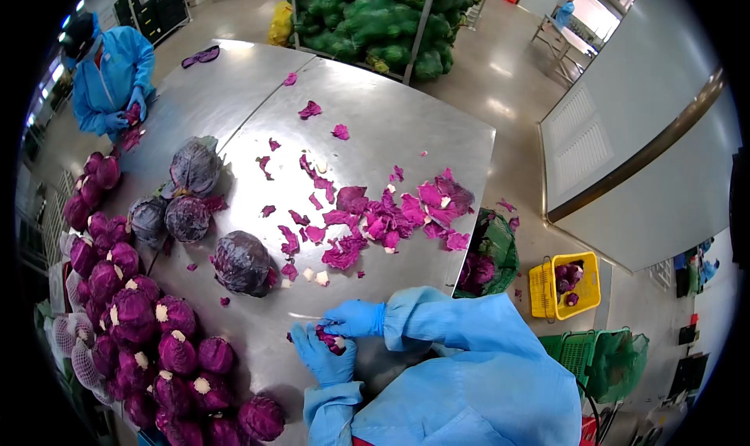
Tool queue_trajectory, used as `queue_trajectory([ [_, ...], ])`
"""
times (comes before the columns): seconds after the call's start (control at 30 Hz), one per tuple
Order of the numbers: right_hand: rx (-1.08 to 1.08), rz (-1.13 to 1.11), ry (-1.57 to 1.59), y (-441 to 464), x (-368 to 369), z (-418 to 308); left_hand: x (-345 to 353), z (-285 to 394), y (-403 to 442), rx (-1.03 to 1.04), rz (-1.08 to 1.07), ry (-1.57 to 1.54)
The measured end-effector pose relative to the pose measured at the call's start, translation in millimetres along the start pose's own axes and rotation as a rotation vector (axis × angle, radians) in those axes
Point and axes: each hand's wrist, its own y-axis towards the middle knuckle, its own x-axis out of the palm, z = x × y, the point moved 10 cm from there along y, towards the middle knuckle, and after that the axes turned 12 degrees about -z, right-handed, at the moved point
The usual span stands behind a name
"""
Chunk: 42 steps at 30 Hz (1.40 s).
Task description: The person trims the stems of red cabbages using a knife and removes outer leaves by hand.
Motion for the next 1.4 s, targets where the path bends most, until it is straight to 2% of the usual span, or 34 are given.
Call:
queue_trajectory([
  [0.07,-0.035,0.098,0.231,-6.2,2.9,6.1,-1.9,-4.0,-4.4,-0.021,0.006,-0.036],
  [0.17,0.138,0.058,0.65,-8.7,26.3,28.9,-1.6,-8.5,-8.1,-0.036,-0.041,-0.069],
  [0.27,0.263,-0.01,0.824,-18.9,24.7,17.6,-3.1,-4.9,-8.2,-0.042,-0.06,-0.102],
  [0.33,0.166,0.064,0.778,-17.5,17.2,10.3,-0.2,-6.5,-6.7,-0.012,-0.023,-0.087],
  [0.37,0.083,0.142,0.523,-12.2,11.3,14.4,0.6,2.4,-1.2,0.101,-0.016,-0.008],
  [0.4,-0.018,0.218,0.278,-6.4,8.9,14.9,-3.1,2.9,3.8,0.08,-0.018,-0.045],
  [0.43,-0.005,0.222,0.305,-2.6,10.8,18.1,3.6,-5.7,7.3,-0.001,-0.121,-0.135],
  [0.47,0.036,0.225,0.315,-4.1,2.4,5.3,-1.0,-7.4,0.3,-0.006,-0.022,-0.079],
  [0.5,0.052,0.204,0.221,0.9,-4.5,-1.7,2.4,-15.9,-1.9,-0.059,-0.016,-0.103],
  [0.53,0.029,0.206,0.32,5.9,-9.0,-0.5,-3.8,-17.4,-4.1,-0.064,-0.015,-0.134],
  [0.57,-0.051,0.427,-0.234,3.2,-40.4,-19.3,-8.9,-15.9,-2.7,-0.045,-0.008,-0.179],
  [0.6,0.046,0.557,-0.27,4.7,-61.9,1.7,-13.1,-14.1,-10.9,-0.044,0.015,-0.18],
  [0.63,0.157,0.548,-0.242,9.1,-76.2,27.2,-17.1,-12.2,-23.1,-0.035,0.032,-0.182],
  [0.7,0.106,0.572,-0.046,5.7,-86.2,44.2,-20.3,-24.9,-25.2,-0.068,0.068,-0.207],
  [0.8,0.024,0.174,0.233,2.9,-38.7,11.3,-18.7,-50.7,-42.3,-0.223,0.055,-0.201],
  [0.9,0.195,-0.099,0.318,-2.9,13.8,-29.1,-10.1,-60.4,-38.8,-0.213,0.08,-0.264],
  [1.0,0.065,0.075,0.482,4.3,27.4,-17.9,-7.5,-63.1,-31.4,-0.233,0.059,-0.267],
  [1.1,0.063,0.034,0.087,9.1,16.1,-23.1,8.8,-75.7,-27.4,-0.324,-0.092,-0.322],
  [1.13,-0.074,0.148,-0.082,5.4,5.7,-46.2,18.4,-82.8,-22.5,-0.37,-0.174,-0.383],
  [1.23,-0.078,0.284,-0.296,8.2,0.8,-42.9,9.7,-68.6,-18.4,-0.355,-0.17,-0.394],
  [1.3,0.1,0.319,-0.234,14.4,-16.6,-18.4,-4.7,-57.4,-21.8,-0.288,-0.105,-0.276],
  [1.33,0.188,0.333,-0.199,17.8,-25.3,-6.6,-10.9,-44.3,-22.7,-0.165,-0.058,-0.189],
  [1.4,0.275,0.388,-0.301,25.4,-45.5,24.4,-13.8,-36.0,-29.0,-0.21,-0.052,-0.169],
])
